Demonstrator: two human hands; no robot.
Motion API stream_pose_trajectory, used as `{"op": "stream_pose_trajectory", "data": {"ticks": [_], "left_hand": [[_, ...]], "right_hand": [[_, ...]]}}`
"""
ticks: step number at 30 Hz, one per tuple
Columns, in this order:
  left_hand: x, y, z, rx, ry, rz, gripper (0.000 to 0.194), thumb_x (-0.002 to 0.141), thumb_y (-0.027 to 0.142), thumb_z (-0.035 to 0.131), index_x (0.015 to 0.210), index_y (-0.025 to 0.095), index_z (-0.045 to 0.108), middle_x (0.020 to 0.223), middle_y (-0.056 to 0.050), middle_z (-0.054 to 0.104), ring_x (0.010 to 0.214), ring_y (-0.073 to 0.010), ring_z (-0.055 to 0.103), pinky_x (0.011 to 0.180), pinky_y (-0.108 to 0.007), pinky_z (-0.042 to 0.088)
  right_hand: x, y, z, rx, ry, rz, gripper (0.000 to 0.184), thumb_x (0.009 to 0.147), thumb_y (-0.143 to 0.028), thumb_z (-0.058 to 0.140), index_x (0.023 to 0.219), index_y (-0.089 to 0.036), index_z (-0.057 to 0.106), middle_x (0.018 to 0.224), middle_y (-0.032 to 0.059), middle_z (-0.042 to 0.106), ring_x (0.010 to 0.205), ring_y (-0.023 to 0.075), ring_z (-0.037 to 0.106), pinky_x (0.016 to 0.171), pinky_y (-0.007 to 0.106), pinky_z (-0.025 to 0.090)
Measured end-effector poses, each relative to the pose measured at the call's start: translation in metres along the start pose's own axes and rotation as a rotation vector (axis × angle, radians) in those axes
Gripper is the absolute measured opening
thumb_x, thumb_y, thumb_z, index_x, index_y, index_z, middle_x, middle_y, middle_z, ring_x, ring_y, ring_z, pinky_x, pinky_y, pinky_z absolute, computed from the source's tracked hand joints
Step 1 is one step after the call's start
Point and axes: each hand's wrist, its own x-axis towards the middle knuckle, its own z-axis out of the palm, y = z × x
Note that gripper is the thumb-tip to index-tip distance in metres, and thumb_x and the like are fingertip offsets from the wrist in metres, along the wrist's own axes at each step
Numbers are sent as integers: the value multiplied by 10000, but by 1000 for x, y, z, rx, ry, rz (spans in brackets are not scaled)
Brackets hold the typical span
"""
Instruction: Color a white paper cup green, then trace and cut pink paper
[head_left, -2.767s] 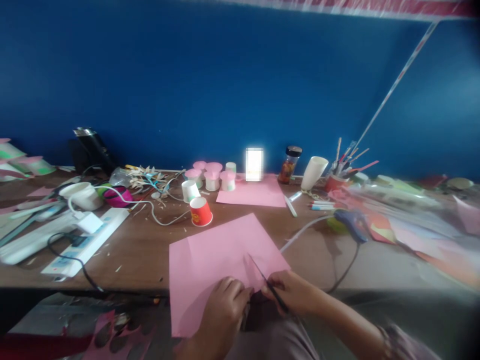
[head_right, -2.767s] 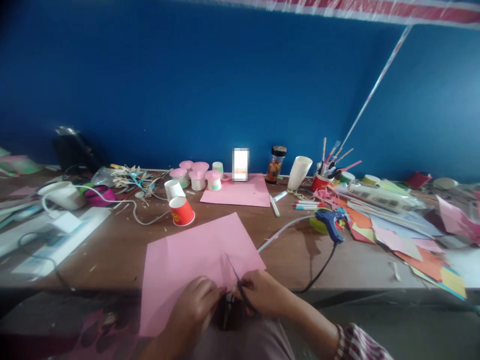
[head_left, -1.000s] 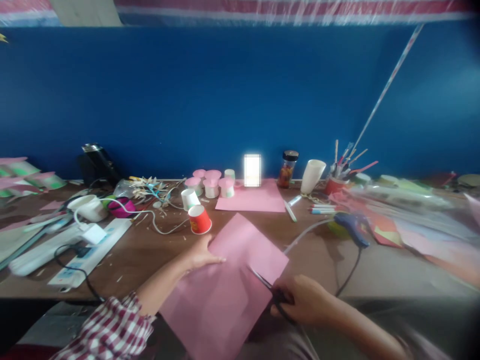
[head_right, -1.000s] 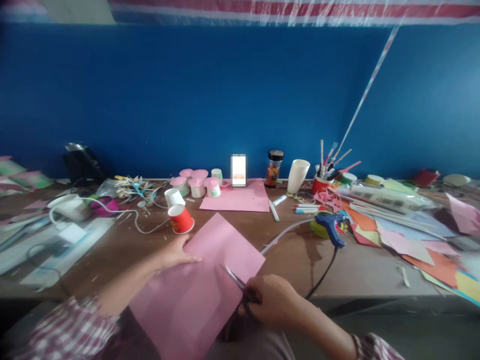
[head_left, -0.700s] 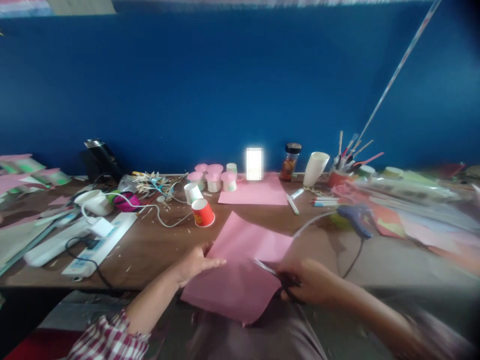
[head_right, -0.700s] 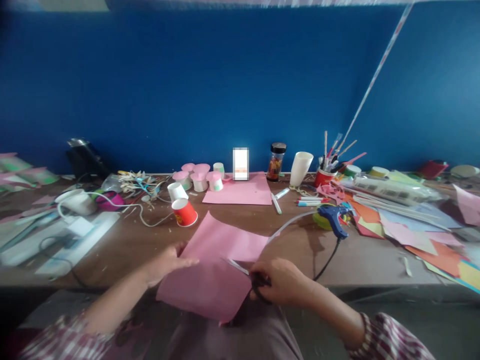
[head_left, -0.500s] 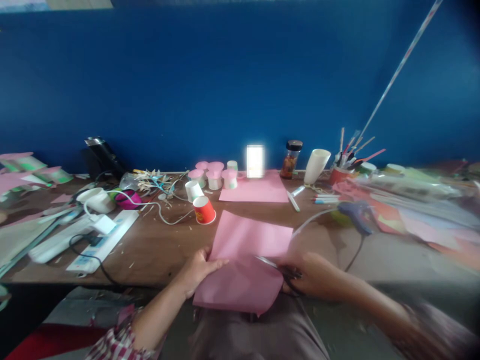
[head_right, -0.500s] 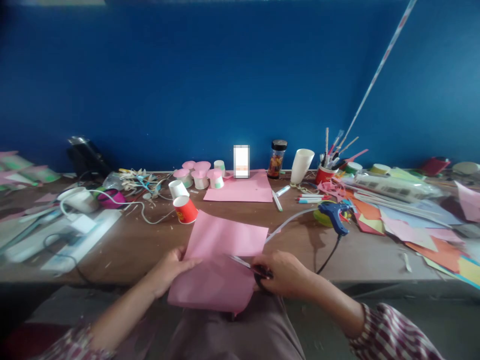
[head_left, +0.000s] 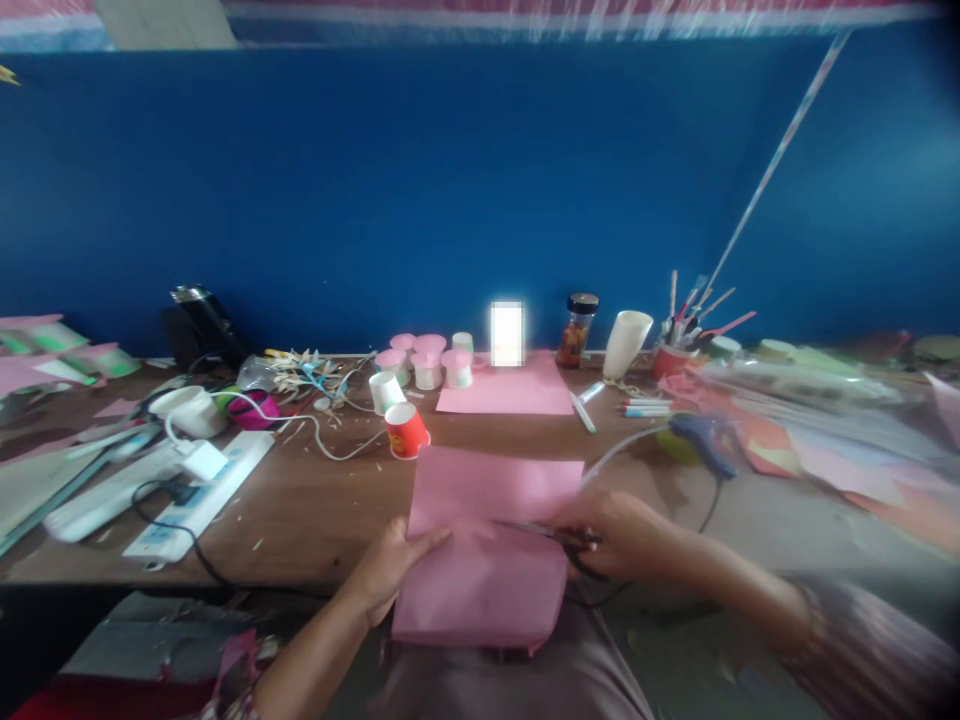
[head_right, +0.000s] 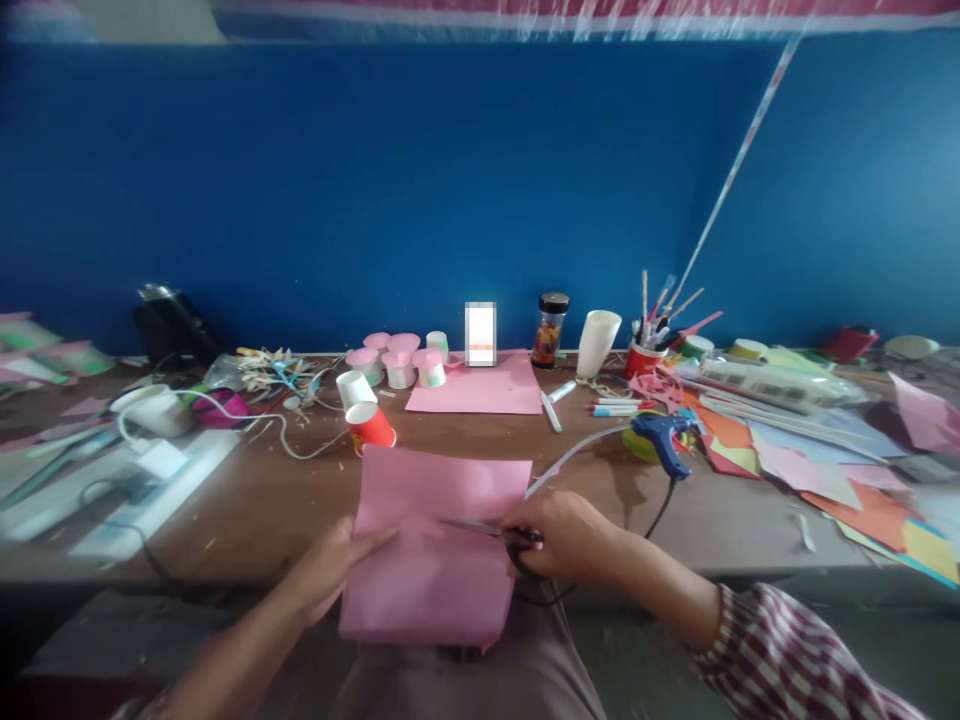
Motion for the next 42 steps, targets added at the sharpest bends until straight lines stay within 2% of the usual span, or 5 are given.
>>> {"op": "stream_pose_trajectory", "data": {"ticks": [4, 16, 25, 34, 42], "left_hand": [[1, -1, 2, -40, -12, -38, 530, 647, 357, 772, 1091, 110, 620, 992, -144, 703, 893, -279, 665, 811, -396, 522], [4, -4, 2, -63, -7, -42, 530, 645, 349, 774, 1094, 118, 615, 924, -129, 711, 803, -259, 677, 786, -398, 523], [8, 2, 4, -16, 3, 4, 508, 624, 366, 782, 1036, 97, 656, 1030, -166, 696, 959, -311, 653, 839, -383, 504], [11, 9, 6, -14, -12, 30, 517, 640, 392, 769, 1030, 72, 658, 980, -183, 704, 900, -309, 672, 815, -401, 515], [9, 18, 11, 5, -42, 27, 479, 644, 412, 762, 981, 83, 677, 867, -134, 726, 824, -281, 680, 735, -349, 522]], "right_hand": [[0, 3, 3, -10, 37, -22, 54, 700, -224, 547, 697, -221, 601, 665, -30, 626, 593, 121, 486, 537, 253, 222], [3, 3, 0, -7, 22, -38, 44, 688, -211, 536, 650, -209, 558, 637, -31, 594, 570, 113, 441, 532, 260, 188], [9, -1, -13, -11, -7, -9, 73, 711, -202, 550, 722, -223, 619, 660, -20, 629, 599, 125, 494, 540, 253, 201], [15, 3, -16, 60, -37, 20, 99, 756, -220, 533, 779, -223, 629, 739, -8, 667, 653, 143, 556, 563, 248, 261], [17, -1, -25, 40, 2, -59, 111, 763, -210, 518, 779, -216, 628, 777, 6, 654, 720, 159, 557, 603, 248, 302]]}}
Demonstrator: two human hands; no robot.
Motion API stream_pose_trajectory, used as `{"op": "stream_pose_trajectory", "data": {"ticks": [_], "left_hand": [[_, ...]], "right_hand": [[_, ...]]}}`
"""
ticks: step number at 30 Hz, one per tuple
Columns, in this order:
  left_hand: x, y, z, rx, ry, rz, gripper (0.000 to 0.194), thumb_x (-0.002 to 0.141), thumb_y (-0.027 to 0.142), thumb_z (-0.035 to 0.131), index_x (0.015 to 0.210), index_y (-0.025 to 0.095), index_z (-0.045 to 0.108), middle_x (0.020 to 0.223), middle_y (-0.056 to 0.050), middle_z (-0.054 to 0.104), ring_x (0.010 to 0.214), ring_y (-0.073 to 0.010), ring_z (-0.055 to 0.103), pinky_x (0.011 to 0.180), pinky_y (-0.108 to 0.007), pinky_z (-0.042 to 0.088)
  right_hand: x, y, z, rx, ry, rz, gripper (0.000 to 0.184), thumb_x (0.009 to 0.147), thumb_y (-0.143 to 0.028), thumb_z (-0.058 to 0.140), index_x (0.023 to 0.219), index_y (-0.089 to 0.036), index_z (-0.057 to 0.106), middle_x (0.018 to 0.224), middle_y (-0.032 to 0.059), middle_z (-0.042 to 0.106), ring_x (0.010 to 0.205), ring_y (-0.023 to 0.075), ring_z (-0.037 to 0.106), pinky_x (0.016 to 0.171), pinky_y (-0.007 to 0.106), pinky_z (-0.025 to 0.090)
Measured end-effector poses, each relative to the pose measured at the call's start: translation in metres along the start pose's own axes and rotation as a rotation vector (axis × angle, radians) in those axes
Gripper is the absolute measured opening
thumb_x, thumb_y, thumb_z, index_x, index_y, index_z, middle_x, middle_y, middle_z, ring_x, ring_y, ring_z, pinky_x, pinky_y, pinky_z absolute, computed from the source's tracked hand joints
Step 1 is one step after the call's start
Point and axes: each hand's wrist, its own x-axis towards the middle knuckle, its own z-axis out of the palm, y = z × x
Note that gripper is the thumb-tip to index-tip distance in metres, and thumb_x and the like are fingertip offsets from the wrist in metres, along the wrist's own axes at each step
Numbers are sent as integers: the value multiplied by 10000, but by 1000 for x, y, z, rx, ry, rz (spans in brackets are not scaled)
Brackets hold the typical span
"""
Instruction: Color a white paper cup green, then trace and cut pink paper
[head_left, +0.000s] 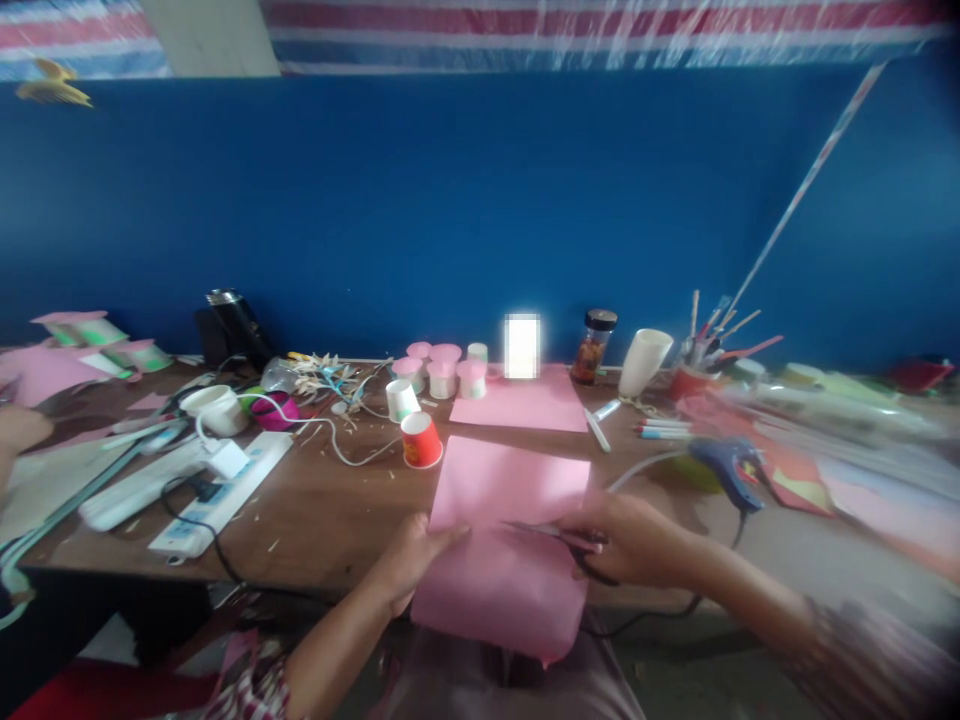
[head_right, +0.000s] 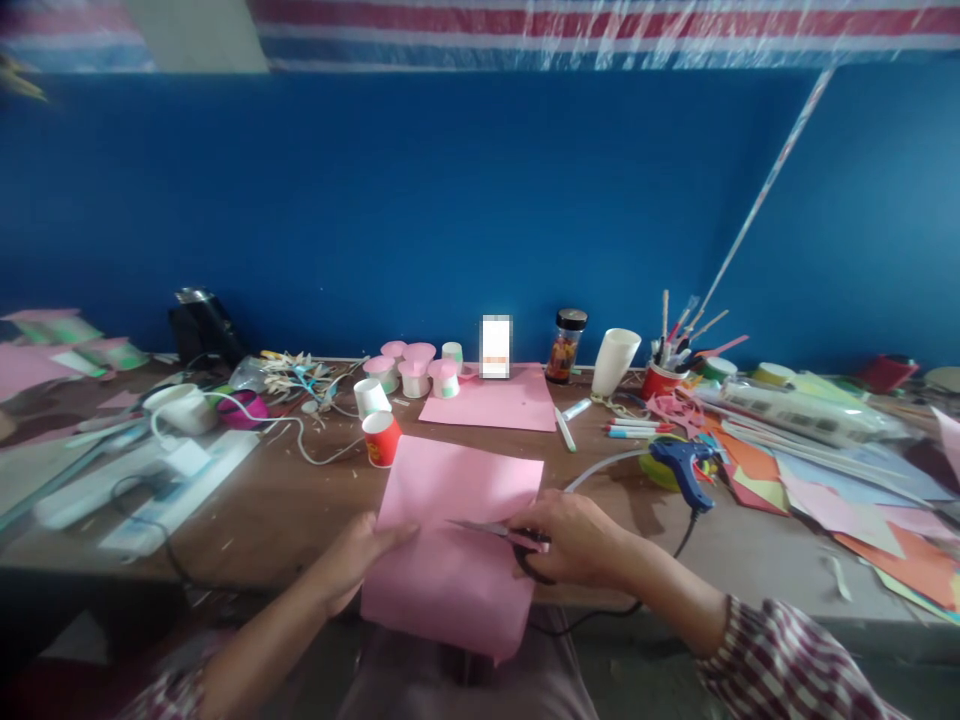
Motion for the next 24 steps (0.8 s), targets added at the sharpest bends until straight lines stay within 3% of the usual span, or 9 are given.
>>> {"op": "stream_pose_trajectory", "data": {"ticks": [6, 12, 24], "left_hand": [[2, -7, 8, 17, -24, -22, 455, 637, 421, 764, 941, 90, 693, 864, -129, 725, 780, -260, 675, 694, -323, 511], [2, -6, 14, 27, -19, 7, 492, 638, 435, 759, 979, 88, 684, 874, -134, 721, 844, -284, 669, 752, -360, 509], [0, -2, 15, -19, -12, 0, 488, 603, 396, 790, 976, 97, 692, 878, -130, 726, 848, -299, 675, 776, -376, 507]], "right_hand": [[2, -5, -1, -46, 4, -26, 85, 755, -276, 551, 708, -213, 582, 731, -4, 629, 702, 151, 535, 584, 248, 280], [0, -7, 1, -69, 12, -31, 89, 737, -209, 520, 650, -201, 535, 634, -16, 566, 625, 131, 478, 544, 250, 226], [1, -5, 5, -71, -4, 9, 132, 762, -198, 502, 796, -221, 628, 730, 0, 646, 650, 143, 547, 556, 249, 255]]}}
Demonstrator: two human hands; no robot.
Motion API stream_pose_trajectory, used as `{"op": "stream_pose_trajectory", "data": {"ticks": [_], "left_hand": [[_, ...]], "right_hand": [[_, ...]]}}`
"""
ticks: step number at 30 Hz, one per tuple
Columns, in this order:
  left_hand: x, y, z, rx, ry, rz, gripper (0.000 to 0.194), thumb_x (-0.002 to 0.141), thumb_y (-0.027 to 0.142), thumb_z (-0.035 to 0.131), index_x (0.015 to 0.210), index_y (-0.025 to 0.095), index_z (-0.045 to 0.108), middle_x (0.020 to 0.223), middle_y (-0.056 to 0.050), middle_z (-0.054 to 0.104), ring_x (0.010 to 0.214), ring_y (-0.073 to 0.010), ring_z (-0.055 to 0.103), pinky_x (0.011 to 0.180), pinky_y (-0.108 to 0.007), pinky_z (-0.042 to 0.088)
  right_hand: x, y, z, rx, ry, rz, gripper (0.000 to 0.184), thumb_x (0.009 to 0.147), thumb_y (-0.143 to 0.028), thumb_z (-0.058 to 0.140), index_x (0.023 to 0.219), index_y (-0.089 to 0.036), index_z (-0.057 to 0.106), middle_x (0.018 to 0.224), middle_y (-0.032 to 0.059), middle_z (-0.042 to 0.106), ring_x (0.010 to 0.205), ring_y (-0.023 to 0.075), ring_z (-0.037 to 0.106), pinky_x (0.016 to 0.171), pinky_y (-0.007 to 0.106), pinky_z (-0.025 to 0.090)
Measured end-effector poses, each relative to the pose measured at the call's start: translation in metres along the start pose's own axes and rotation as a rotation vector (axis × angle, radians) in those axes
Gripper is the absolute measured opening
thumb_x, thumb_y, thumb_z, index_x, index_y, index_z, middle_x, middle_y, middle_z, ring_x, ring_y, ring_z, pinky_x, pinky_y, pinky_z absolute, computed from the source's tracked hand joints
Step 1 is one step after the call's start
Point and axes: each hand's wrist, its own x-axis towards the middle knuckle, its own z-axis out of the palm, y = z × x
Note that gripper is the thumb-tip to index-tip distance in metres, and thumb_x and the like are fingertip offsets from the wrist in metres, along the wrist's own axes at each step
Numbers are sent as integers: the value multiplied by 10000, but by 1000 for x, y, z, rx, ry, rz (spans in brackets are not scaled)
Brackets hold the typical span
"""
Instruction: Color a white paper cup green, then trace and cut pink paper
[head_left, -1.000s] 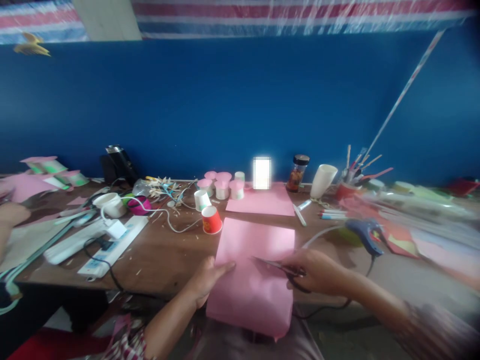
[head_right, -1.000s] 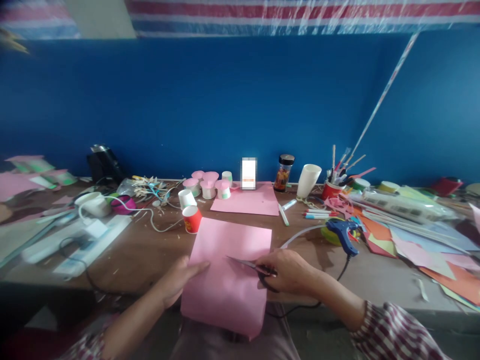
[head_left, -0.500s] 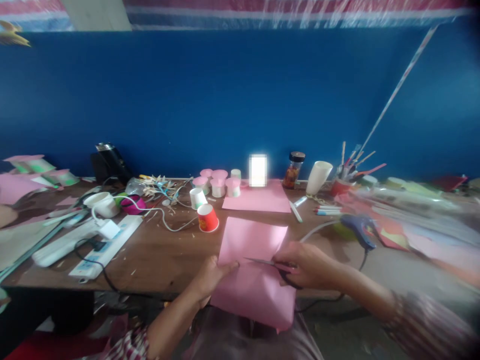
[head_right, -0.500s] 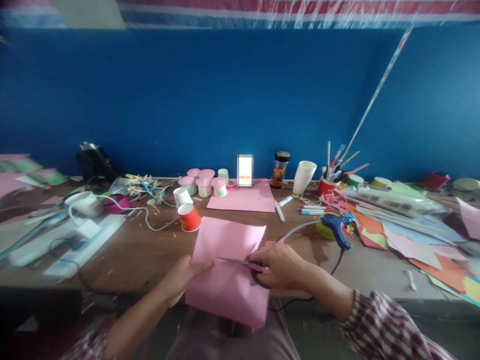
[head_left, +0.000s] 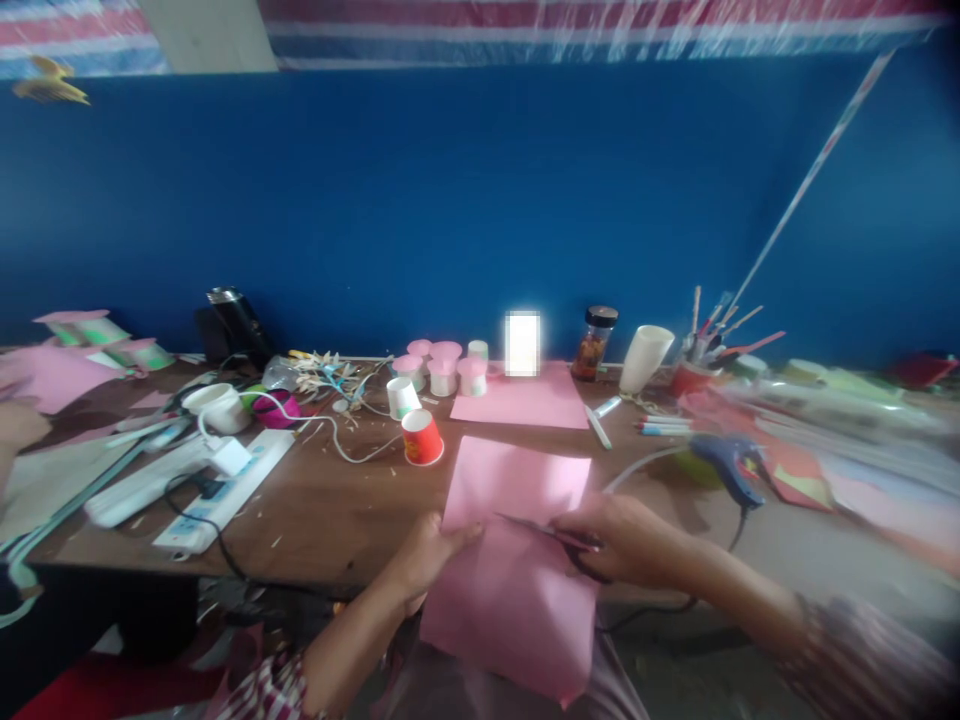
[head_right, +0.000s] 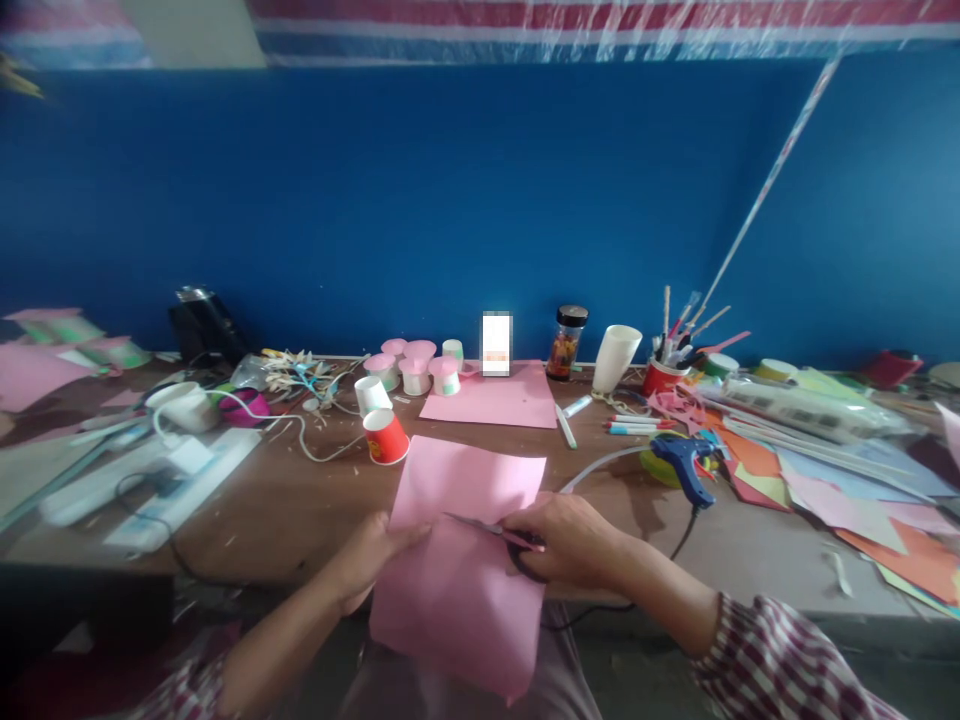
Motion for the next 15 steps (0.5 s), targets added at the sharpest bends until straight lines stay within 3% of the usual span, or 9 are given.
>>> {"op": "stream_pose_trajectory", "data": {"ticks": [9, 15], "left_hand": [[5, -3, -2, 38, 21, -4, 463, 622, 430, 769, 931, 94, 696, 832, -124, 722, 805, -283, 673, 728, -361, 515], [6, -3, 5, 26, -21, -11, 508, 626, 444, 764, 993, 101, 691, 869, -119, 723, 804, -270, 670, 726, -344, 509]], "right_hand": [[3, 4, 2, 46, -19, 5, 156, 715, -169, 524, 804, -222, 641, 825, -1, 676, 748, 160, 586, 627, 241, 336], [4, 3, -1, 24, -3, -5, 108, 753, -220, 532, 764, -223, 640, 797, 1, 674, 729, 160, 582, 597, 244, 326]]}}
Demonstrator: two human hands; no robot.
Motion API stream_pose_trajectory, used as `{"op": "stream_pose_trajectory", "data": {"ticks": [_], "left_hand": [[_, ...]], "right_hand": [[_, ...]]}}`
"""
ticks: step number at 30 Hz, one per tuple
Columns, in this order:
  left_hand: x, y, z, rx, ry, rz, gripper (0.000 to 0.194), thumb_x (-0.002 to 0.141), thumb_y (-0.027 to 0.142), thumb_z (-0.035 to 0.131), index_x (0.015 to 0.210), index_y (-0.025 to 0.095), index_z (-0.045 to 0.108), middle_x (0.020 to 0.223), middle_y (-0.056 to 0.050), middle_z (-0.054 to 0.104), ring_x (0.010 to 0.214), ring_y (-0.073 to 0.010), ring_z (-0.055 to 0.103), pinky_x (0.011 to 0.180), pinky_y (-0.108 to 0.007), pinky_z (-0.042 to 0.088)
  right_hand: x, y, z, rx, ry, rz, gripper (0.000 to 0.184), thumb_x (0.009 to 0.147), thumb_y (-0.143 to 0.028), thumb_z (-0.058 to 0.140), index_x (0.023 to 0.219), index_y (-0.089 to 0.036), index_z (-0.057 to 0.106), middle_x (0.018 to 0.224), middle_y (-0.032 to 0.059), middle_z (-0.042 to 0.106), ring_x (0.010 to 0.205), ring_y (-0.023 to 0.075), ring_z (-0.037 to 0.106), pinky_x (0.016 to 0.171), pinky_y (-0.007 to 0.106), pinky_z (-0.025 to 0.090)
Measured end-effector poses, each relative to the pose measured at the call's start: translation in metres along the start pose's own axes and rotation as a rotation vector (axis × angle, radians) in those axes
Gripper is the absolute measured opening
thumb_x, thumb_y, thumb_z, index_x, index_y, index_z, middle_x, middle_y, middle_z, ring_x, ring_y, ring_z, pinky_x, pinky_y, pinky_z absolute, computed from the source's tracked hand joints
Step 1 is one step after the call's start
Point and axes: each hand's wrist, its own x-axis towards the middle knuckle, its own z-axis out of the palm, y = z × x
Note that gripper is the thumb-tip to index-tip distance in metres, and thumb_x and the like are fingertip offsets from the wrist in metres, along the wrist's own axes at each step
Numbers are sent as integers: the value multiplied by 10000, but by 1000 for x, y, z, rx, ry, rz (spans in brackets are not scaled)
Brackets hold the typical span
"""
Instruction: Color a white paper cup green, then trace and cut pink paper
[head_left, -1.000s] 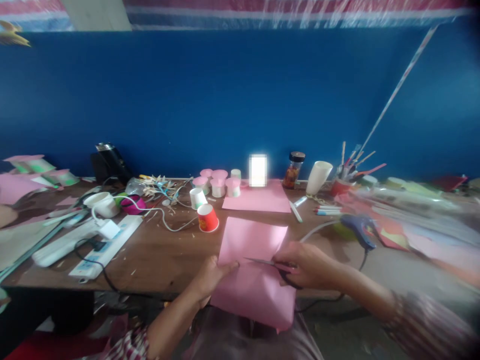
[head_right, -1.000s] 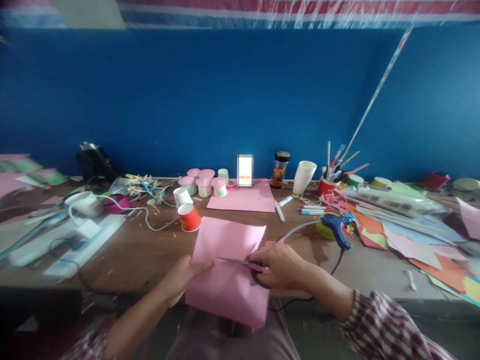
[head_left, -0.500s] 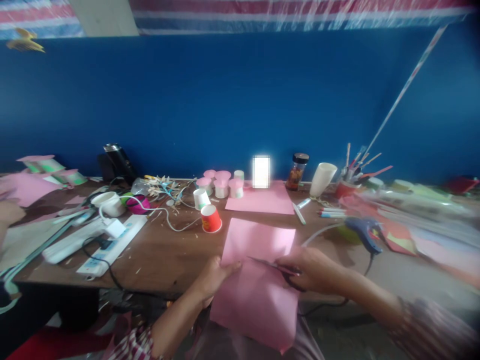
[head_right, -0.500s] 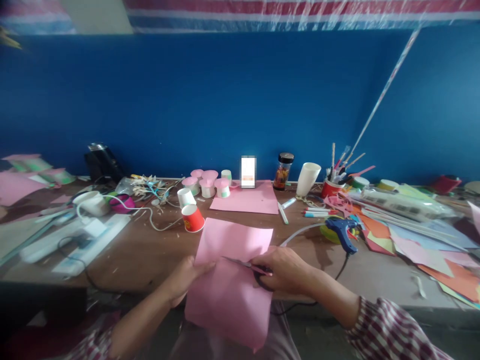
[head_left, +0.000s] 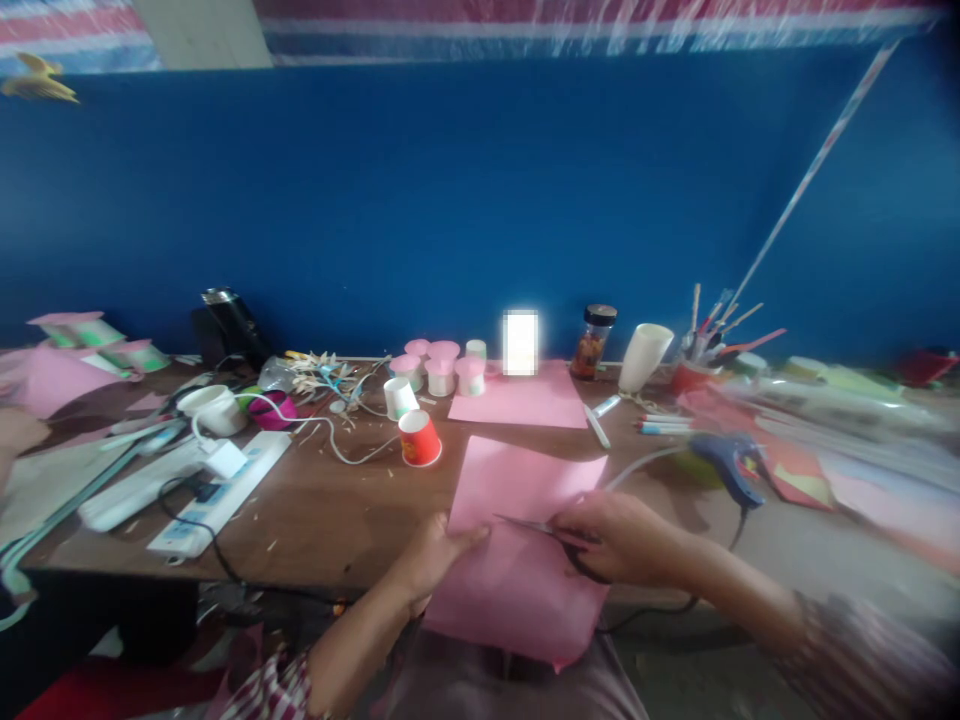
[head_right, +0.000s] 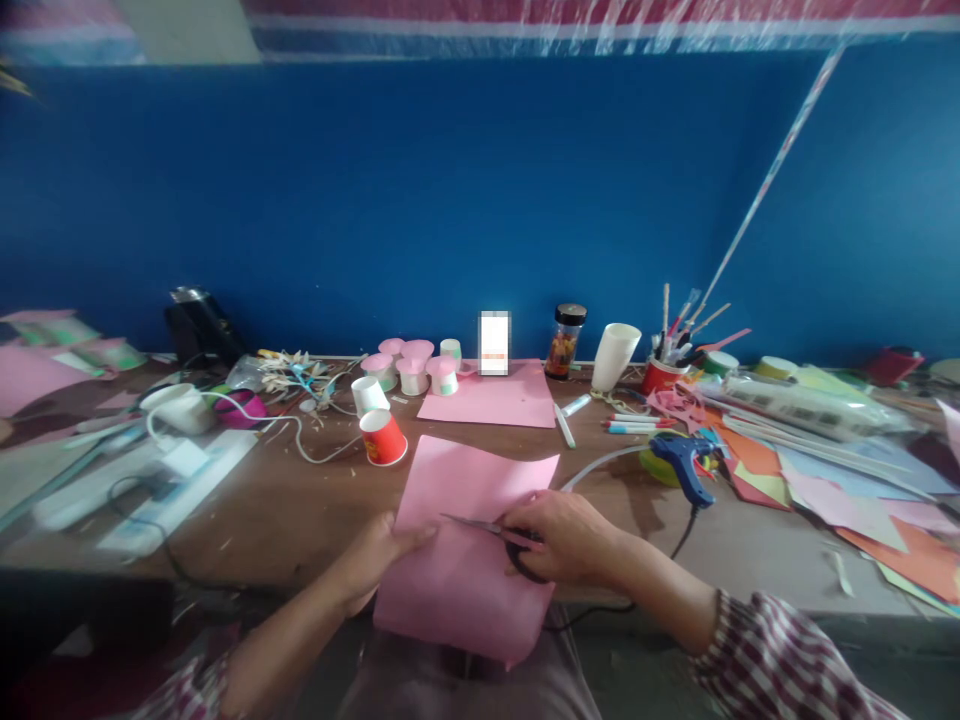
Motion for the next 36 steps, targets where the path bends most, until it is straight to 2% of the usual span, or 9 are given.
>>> {"op": "stream_pose_trajectory", "data": {"ticks": [6, 19, 29, 36], "left_hand": [[2, -3, 2, 23, -22, -4, 486, 633, 441, 759, 975, 101, 695, 912, -119, 722, 815, -261, 669, 738, -332, 511], [1, -2, 2, -16, -59, -6, 461, 647, 403, 760, 981, 93, 691, 852, -117, 721, 771, -251, 663, 703, -333, 508], [3, -4, 3, -39, -51, 8, 410, 644, 371, 770, 919, 79, 687, 834, -128, 719, 751, -247, 666, 696, -336, 511], [3, -5, 3, 8, -23, 11, 430, 635, 418, 764, 886, 76, 693, 805, -122, 712, 731, -241, 658, 679, -330, 502]], "right_hand": [[-1, 1, 0, -8, -4, 3, 104, 756, -225, 532, 743, -217, 635, 758, -1, 670, 705, 159, 584, 586, 249, 315], [-1, 3, -1, 2, -19, -12, 45, 725, -236, 563, 724, -218, 604, 731, -19, 650, 663, 140, 546, 565, 252, 270], [-1, 5, 1, 16, -41, -5, 118, 715, -194, 548, 779, -231, 640, 797, -11, 683, 717, 160, 593, 590, 244, 322], [0, 5, 0, 70, -53, -3, 178, 731, -182, 547, 854, -238, 662, 875, -6, 697, 785, 169, 611, 645, 237, 365]]}}
